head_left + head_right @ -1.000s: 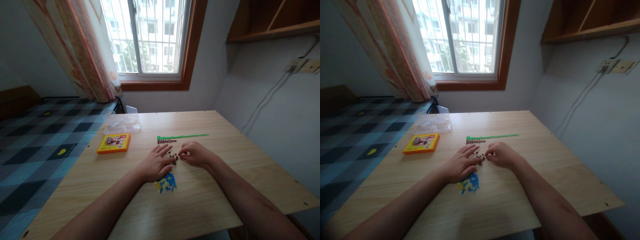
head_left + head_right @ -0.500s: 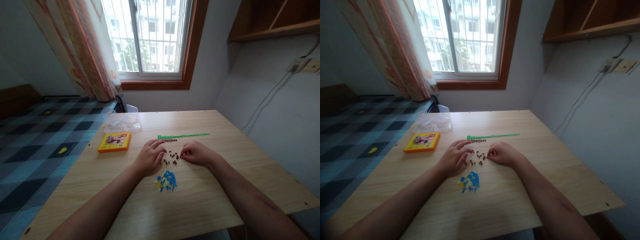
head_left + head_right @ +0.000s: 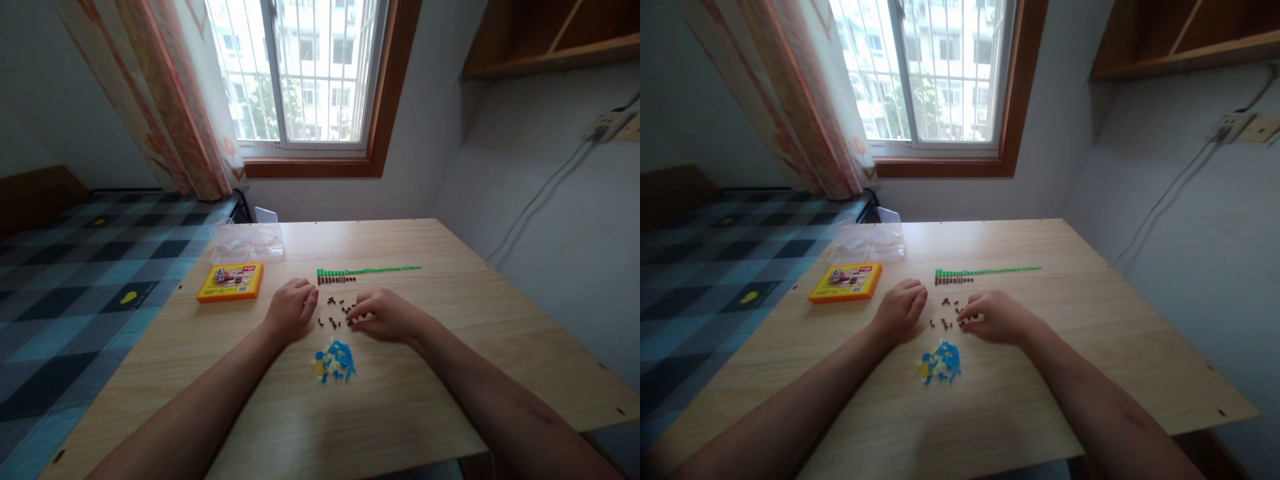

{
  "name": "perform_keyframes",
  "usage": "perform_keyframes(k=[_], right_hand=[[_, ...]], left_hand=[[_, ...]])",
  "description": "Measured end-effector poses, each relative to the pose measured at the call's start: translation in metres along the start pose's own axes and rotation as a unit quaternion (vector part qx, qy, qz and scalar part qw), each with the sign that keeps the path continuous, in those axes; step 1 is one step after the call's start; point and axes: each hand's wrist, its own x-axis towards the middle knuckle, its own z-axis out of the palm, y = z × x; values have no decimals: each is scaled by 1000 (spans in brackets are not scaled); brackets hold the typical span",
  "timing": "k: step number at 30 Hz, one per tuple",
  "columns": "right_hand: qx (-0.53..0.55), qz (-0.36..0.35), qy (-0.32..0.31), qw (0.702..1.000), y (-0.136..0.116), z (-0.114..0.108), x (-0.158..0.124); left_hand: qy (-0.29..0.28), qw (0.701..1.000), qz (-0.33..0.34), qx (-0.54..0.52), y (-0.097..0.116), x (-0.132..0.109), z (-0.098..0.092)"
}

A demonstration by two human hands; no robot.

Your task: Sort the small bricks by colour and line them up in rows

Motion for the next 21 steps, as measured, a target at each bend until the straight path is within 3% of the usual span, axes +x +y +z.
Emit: perform_keyframes(k=[4,8,21], right_hand=[[-9,-28,-37,999,-1,6,2],[-19,-16,-31,999,3,6,3],[9,13,103,994,9,4,2]], left_hand=[[0,1000,-8,-13,-2,0,1],[-35,999,26,-29,1,-1,3],[-133,986,24,-93,1,-6,-2]])
